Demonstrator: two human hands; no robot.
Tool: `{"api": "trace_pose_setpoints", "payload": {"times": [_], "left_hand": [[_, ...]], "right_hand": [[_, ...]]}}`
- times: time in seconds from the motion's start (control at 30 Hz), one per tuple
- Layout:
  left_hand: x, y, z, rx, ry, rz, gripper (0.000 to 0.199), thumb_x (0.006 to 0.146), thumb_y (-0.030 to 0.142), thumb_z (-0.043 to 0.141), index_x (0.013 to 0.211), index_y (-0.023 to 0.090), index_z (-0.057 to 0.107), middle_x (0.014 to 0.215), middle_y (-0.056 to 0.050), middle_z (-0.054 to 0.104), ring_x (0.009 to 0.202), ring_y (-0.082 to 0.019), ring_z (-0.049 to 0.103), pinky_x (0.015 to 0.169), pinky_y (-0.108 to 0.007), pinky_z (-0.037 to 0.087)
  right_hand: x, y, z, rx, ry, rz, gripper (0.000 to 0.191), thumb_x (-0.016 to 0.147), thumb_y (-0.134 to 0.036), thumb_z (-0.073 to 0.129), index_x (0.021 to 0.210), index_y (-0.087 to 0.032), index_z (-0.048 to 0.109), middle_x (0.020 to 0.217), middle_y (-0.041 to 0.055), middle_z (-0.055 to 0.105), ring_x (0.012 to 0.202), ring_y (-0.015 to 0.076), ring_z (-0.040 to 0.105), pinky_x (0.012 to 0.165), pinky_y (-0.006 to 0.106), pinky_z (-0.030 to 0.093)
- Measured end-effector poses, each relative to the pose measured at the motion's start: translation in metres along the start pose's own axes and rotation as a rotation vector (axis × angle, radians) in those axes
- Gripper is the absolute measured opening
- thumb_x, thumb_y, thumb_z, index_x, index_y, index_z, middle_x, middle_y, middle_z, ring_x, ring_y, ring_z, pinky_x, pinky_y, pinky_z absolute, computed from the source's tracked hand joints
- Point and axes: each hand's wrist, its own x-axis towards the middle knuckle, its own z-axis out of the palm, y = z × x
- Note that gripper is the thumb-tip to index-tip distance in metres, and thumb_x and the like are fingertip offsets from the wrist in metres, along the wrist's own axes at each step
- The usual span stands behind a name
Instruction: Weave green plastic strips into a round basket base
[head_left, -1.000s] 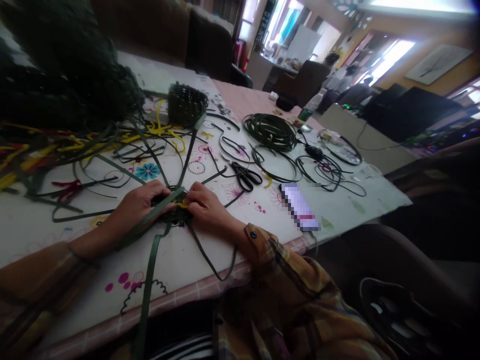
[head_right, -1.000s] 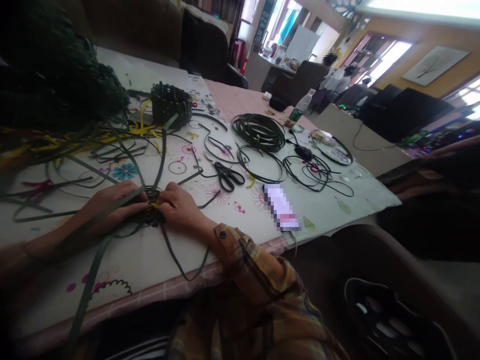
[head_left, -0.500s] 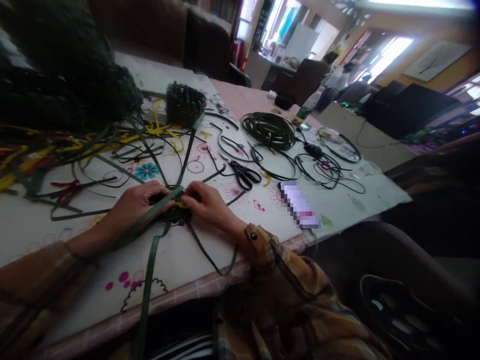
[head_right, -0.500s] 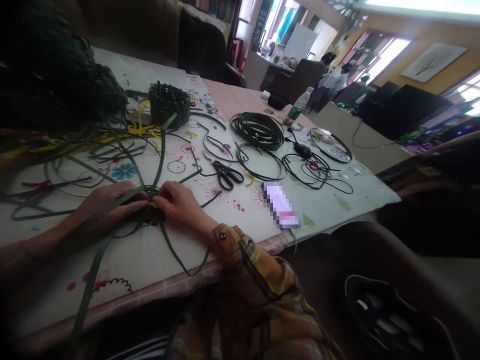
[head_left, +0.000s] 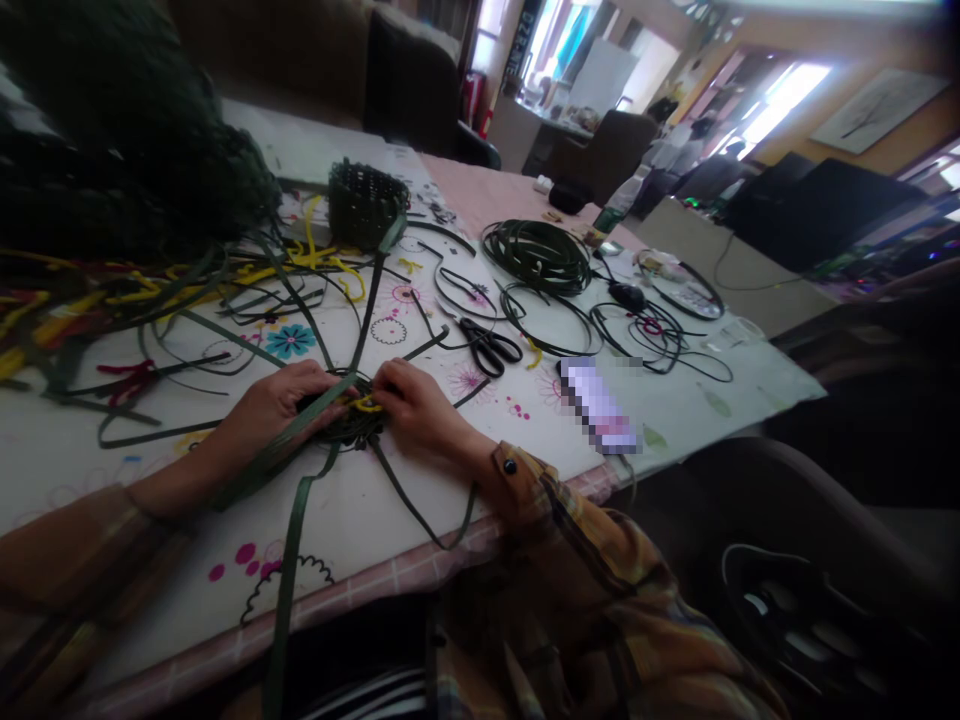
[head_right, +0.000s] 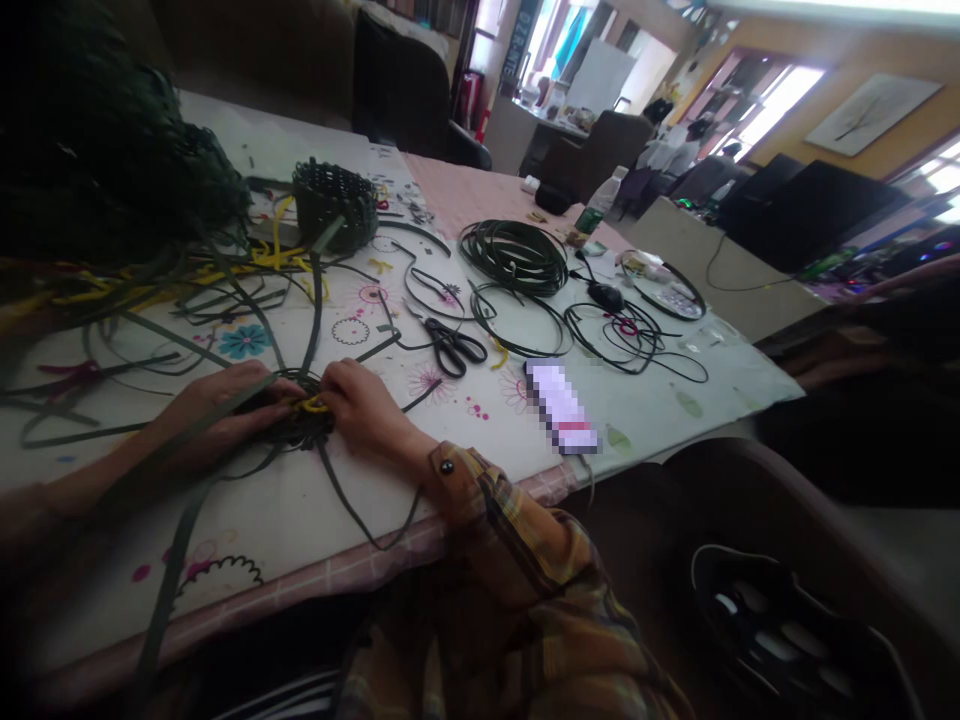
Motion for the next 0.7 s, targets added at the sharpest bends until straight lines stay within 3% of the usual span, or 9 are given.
{"api": "trace_pose_setpoints", "payload": {"times": [0.13,0.27,0.43,0.53,0.6,0.7], "left_hand": [[0.002,0.001,-0.002,0.053,-0.016,-0.021,0.038,0.096,0.056,0.063,0.105,0.027,0.085,0.088,-0.004,0.068,0.084,-0.024,0.065,0.083,-0.032,0.054],[0.004,0.008,0.001,0.057,-0.023,-0.122,0.040,0.093,0.057,0.061,0.106,0.029,0.087,0.087,-0.004,0.066,0.087,-0.026,0.064,0.085,-0.035,0.054],[0.004,0.021,0.007,-0.036,0.063,-0.225,0.032,0.090,0.058,0.069,0.090,0.029,0.083,0.084,-0.004,0.066,0.087,-0.027,0.063,0.085,-0.038,0.054],[0.005,0.027,0.007,-0.030,0.071,-0.242,0.031,0.089,0.058,0.071,0.092,0.029,0.082,0.083,-0.003,0.066,0.086,-0.027,0.063,0.085,-0.039,0.053],[0.006,0.027,0.007,-0.021,0.051,-0.230,0.034,0.089,0.058,0.067,0.097,0.030,0.084,0.084,-0.003,0.065,0.086,-0.027,0.063,0.086,-0.039,0.053],[0.007,0.026,0.008,-0.018,0.042,-0.221,0.034,0.088,0.057,0.064,0.091,0.030,0.084,0.084,-0.004,0.062,0.086,-0.027,0.062,0.085,-0.039,0.052]], "right_hand": [[-0.002,0.001,0.008,0.046,0.109,0.033,0.026,0.091,-0.005,0.061,0.078,-0.023,0.049,0.087,-0.0009,0.053,0.087,0.0181,0.053,0.084,0.032,0.043],[-0.009,-0.003,0.018,0.054,0.174,-0.068,0.021,0.101,-0.014,0.058,0.082,-0.023,0.056,0.094,0.0002,0.054,0.089,0.0172,0.055,0.082,0.030,0.044],[-0.006,-0.004,0.011,0.038,0.126,-0.081,0.023,0.103,-0.019,0.069,0.082,-0.021,0.059,0.088,-0.0020,0.055,0.086,0.0153,0.056,0.082,0.029,0.043],[-0.003,-0.002,0.002,0.004,0.036,-0.064,0.028,0.094,-0.027,0.086,0.080,-0.019,0.062,0.086,-0.0028,0.054,0.082,0.0146,0.055,0.079,0.029,0.043],[-0.003,0.000,-0.002,-0.037,-0.043,-0.096,0.025,0.090,-0.022,0.089,0.080,-0.018,0.067,0.090,-0.0015,0.055,0.085,0.0147,0.056,0.082,0.029,0.045],[-0.004,0.001,-0.005,-0.070,-0.106,-0.159,0.017,0.095,-0.009,0.077,0.082,-0.017,0.071,0.094,0.0007,0.056,0.090,0.0155,0.058,0.089,0.030,0.047]]}}
